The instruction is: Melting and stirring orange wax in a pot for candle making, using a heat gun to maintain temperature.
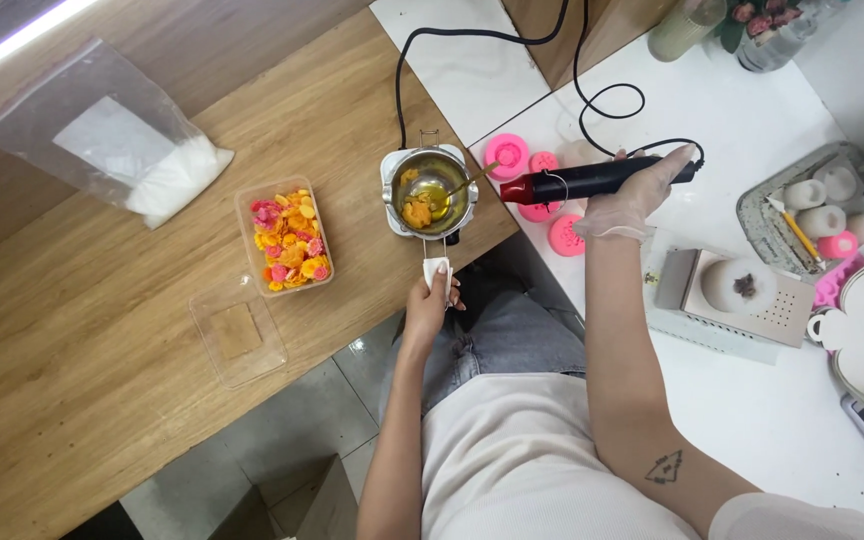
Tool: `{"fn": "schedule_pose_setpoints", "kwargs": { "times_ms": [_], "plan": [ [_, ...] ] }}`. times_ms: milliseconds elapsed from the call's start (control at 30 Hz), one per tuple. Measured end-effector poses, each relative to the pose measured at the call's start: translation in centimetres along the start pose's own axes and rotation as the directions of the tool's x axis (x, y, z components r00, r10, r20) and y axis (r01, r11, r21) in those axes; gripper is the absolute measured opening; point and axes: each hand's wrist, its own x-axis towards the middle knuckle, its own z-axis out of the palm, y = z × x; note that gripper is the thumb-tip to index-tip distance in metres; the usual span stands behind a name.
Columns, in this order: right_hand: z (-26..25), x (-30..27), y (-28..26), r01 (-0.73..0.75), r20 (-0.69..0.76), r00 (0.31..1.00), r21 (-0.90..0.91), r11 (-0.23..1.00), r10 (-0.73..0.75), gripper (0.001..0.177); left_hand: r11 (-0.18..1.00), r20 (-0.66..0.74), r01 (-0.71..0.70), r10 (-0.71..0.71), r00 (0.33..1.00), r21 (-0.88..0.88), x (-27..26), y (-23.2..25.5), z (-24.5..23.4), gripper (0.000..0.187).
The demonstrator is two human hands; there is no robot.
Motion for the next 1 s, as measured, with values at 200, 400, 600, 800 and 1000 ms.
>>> {"fn": "schedule_pose_setpoints", "kwargs": {
  "times_ms": [200, 400, 600, 800, 1000],
  "plan": [
    [-1.0, -0.1, 1.4, 0.012, -0.017, 1.000, -0.042, 0.999, -0.013, 0.067, 1.000, 0.007, -0.001, 0.001, 1.000, -0.029, 0.1, -0.1, 0.3, 0.042],
    [-1.7, -0.4, 2.2, -0.001, -0.027, 1.000, -0.112, 0.994, -0.002, 0.085, 1.000, 0.012, -0.006, 0.007, 1.000, -0.018, -0.2, 0.5, 0.5, 0.040],
    [-1.7, -0.4, 3.1, -0.045, -0.112, 0.993, -0.131, 0.990, 0.031, 0.108, 1.000, -0.001, 0.006, -0.006, 1.000, -0.016, -0.2, 0.4, 0.4, 0.038],
    [-0.8, -1.5, 3.1, -0.048, -0.110, 0.993, -0.118, 0.992, 0.035, 0.106, 1.000, 0.003, -0.008, 0.008, 1.000, 0.015, -0.4, 0.9, 0.3, 0.039],
    [-1.8, 0.1, 4.2, -0.045, -0.072, 0.997, -0.127, 0.991, 0.036, 0.108, 0.997, -0.025, 0.042, -0.040, 0.999, 0.068, -1.2, 2.0, 0.3, 0.042]
  ]
}}
